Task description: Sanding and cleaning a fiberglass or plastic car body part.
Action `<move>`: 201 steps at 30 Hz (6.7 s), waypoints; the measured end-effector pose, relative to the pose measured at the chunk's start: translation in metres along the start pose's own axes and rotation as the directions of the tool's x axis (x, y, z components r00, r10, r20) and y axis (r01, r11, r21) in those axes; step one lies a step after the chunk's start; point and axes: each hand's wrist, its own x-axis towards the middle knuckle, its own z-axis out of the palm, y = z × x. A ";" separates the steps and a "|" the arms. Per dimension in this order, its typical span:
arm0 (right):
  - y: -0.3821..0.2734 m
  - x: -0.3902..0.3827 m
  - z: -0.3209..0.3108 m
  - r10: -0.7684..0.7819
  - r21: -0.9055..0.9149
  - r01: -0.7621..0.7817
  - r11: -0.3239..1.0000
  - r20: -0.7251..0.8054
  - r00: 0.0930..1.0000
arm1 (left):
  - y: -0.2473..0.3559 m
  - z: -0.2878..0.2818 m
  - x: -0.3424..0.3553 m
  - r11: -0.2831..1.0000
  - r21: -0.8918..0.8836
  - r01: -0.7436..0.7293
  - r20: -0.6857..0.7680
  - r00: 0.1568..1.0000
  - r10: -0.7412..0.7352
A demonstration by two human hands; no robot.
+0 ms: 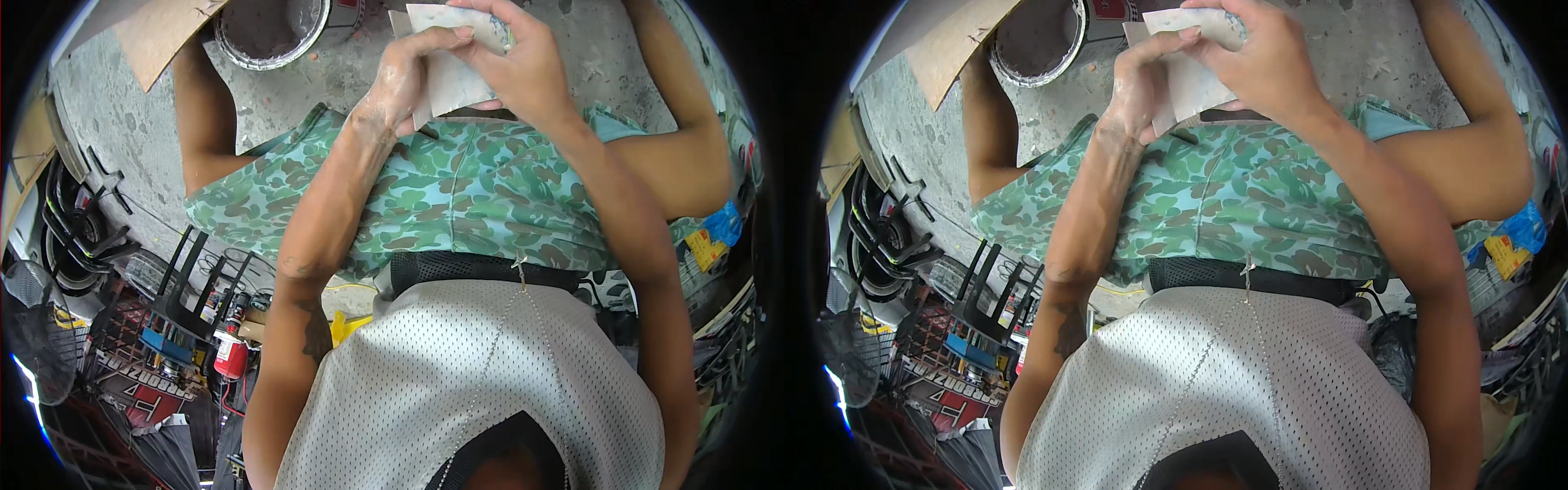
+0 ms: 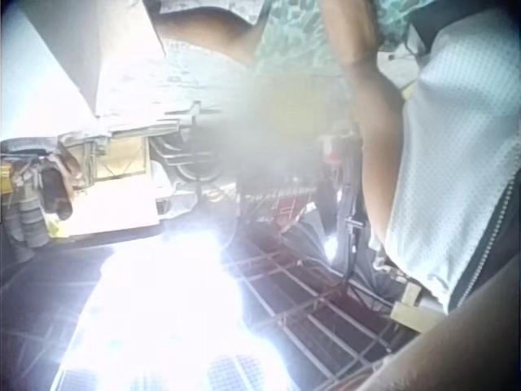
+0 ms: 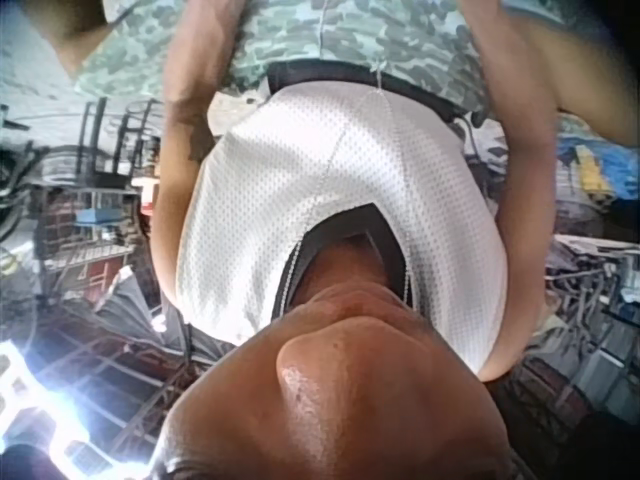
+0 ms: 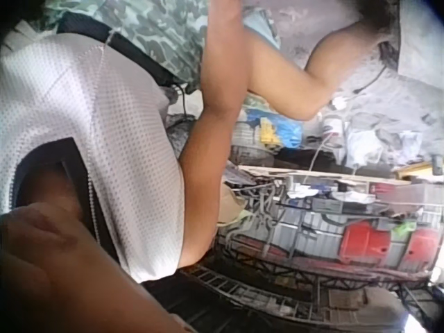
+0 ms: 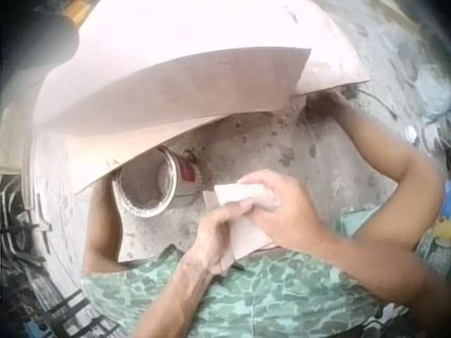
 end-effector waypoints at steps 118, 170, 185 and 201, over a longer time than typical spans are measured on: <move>0.011 0.012 -0.008 0.310 0.814 -0.353 0.462 0.225 0.924 | -0.035 0.026 0.018 0.173 0.945 -0.279 0.090 0.726 0.682; 0.043 0.004 0.028 -0.170 -0.214 0.166 0.963 0.003 0.986 | -0.021 0.001 0.039 0.922 0.135 -0.363 -0.093 0.922 0.376; -0.002 -0.049 0.041 -0.148 -0.002 0.149 0.989 0.048 0.988 | -0.010 -0.025 0.043 0.937 0.036 -0.347 -0.005 0.938 0.348; 0.021 0.029 -0.047 0.270 0.722 -0.256 0.642 0.099 0.958 | 0.001 -0.023 0.014 0.610 0.626 -0.486 0.059 0.809 0.585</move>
